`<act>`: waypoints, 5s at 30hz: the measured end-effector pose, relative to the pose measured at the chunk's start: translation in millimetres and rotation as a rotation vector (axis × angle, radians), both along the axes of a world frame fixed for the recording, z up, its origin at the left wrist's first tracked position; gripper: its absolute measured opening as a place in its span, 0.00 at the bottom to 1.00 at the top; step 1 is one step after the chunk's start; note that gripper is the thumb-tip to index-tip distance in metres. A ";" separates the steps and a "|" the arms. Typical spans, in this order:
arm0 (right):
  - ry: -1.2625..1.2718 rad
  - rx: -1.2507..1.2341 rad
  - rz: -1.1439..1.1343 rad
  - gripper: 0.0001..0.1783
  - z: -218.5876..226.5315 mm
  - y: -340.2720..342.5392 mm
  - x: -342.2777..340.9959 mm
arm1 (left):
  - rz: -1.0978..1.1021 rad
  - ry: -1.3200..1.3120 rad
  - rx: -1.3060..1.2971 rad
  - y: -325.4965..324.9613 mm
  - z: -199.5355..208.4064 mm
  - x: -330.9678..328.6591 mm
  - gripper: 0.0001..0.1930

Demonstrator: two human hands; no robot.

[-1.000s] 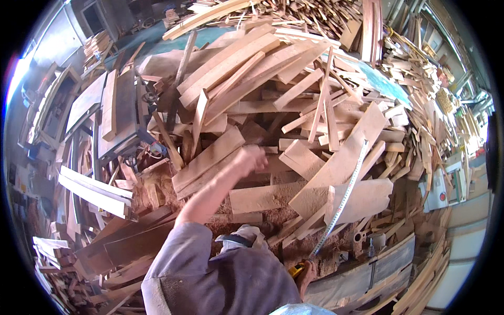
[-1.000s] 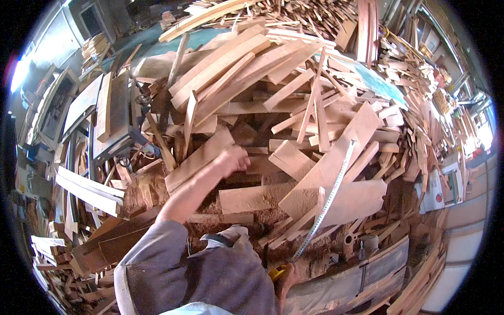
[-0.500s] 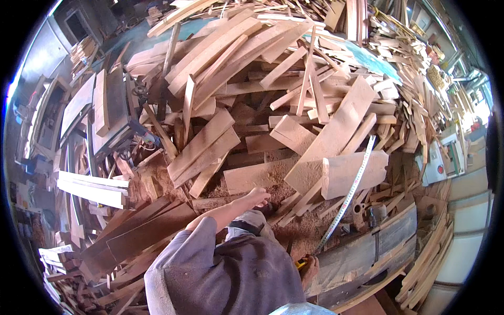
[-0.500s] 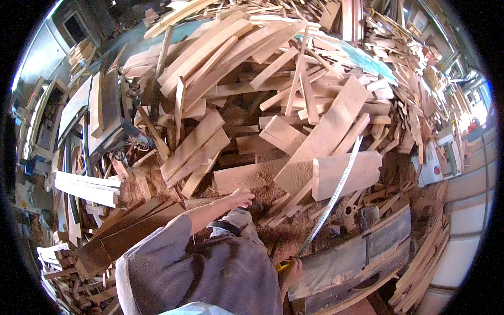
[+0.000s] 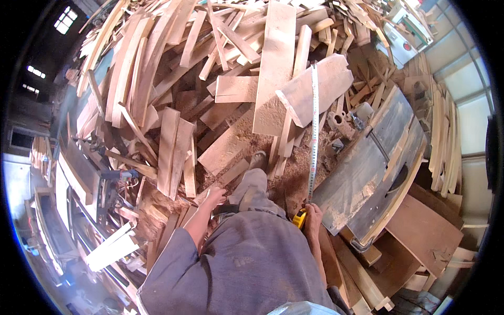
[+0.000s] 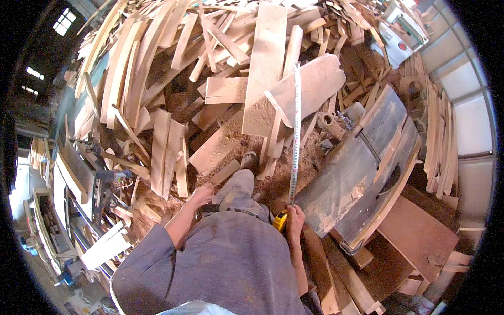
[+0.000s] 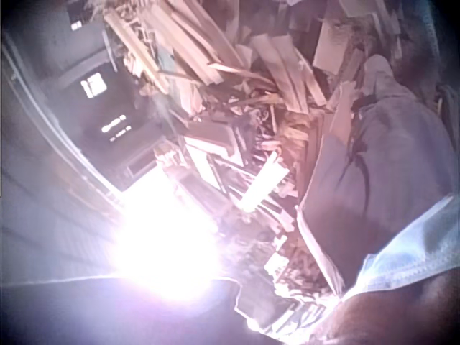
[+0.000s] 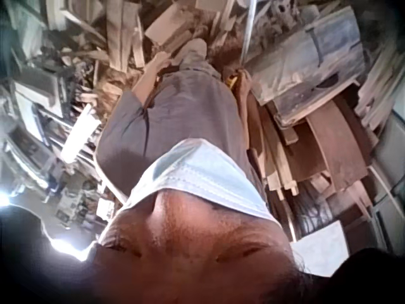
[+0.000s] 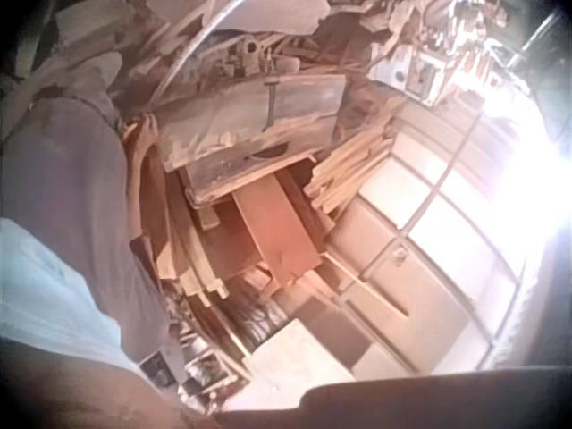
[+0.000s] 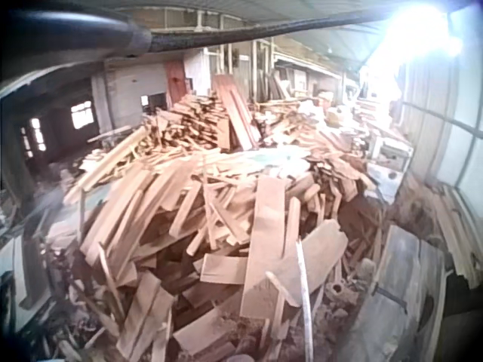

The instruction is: The person searches through a pile of wood scraps, measures a wooden board with a tape measure, and picks up and turns over different wooden planks by hand.

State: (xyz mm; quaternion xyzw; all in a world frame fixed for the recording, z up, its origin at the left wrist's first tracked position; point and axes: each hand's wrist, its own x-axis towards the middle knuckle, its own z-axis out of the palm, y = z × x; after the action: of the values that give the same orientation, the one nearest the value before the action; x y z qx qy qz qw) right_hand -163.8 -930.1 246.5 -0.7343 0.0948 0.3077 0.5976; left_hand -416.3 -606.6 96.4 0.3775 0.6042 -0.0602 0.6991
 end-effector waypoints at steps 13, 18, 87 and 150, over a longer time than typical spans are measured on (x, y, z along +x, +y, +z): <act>0.144 -0.062 0.013 0.11 -19.5 37.7 19.2 | -0.265 0.034 0.147 65.2 -28.9 58.9 0.08; 0.242 -0.203 -0.024 0.11 -8.4 85.5 55.2 | -0.424 0.076 0.144 108.6 -47.5 117.1 0.09; 0.119 0.057 -0.328 0.11 18.9 -46.6 -85.2 | -0.676 -0.037 0.622 83.1 174.0 212.7 0.24; 0.683 0.138 0.150 0.13 104.1 -100.1 -76.5 | -0.325 -0.476 0.523 138.9 166.8 314.3 0.14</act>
State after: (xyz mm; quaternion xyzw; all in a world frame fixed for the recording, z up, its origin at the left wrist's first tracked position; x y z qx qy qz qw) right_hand -240.2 -1030.1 350.6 -0.5519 0.2138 0.5842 0.5553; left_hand -102.0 -467.8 263.2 0.6372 0.3522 0.0751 0.6813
